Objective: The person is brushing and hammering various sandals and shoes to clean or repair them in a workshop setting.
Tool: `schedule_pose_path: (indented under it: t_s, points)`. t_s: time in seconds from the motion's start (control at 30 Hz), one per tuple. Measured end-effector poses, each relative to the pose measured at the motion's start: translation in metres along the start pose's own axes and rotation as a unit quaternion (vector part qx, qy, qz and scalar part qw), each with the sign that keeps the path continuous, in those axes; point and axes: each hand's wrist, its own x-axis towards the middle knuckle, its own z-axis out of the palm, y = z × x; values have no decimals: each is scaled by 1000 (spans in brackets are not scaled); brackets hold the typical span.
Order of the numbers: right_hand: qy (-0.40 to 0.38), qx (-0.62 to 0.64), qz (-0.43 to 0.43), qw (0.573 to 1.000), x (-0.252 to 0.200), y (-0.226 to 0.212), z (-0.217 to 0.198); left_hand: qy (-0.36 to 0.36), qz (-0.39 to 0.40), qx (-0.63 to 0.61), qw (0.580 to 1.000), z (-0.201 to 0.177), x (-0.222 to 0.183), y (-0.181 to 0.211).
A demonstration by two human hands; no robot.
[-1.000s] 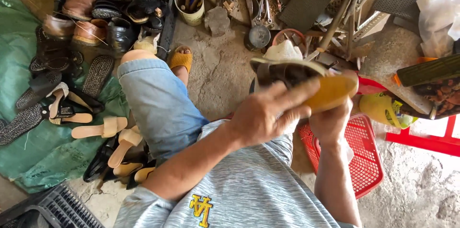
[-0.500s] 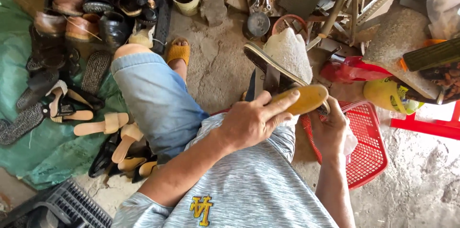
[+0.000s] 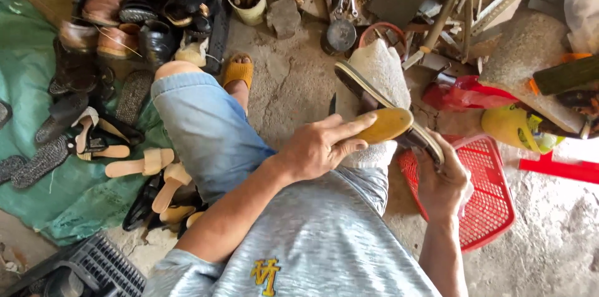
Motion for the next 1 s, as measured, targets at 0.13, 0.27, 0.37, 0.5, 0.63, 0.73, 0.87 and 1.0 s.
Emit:
schedule_pose_path:
  t_s: [0.13,0.27,0.37,0.5,0.63,0.73,0.87,1.0]
  points:
    - [-9,57,10,998,-10,13,-7,78,-45,74,993,6,11,-41]
    - [-12,85,13,996,-13,21,-14,5,-10,-1,1000,10,8,-14]
    - [-13,96,9,995,-13,28,-10,78,-18,68,994,7,24,-40]
    - [12,107,35,994,-13,39,-9,95,-20,-18,995,20,31,-40]
    - [26,106,60,992,-16,46,-7,160,-57,-72,983,20,52,-49]
    - [30,154,90,983,-19,62,-7,87,11,-88,992,34,48,-44]
    - [35,220,125,967,-1,37,-3,137,-22,-63,988,27,61,-43]
    - [68,386,204,897,15,39,4,65,-20,-36,997,48,40,-41]
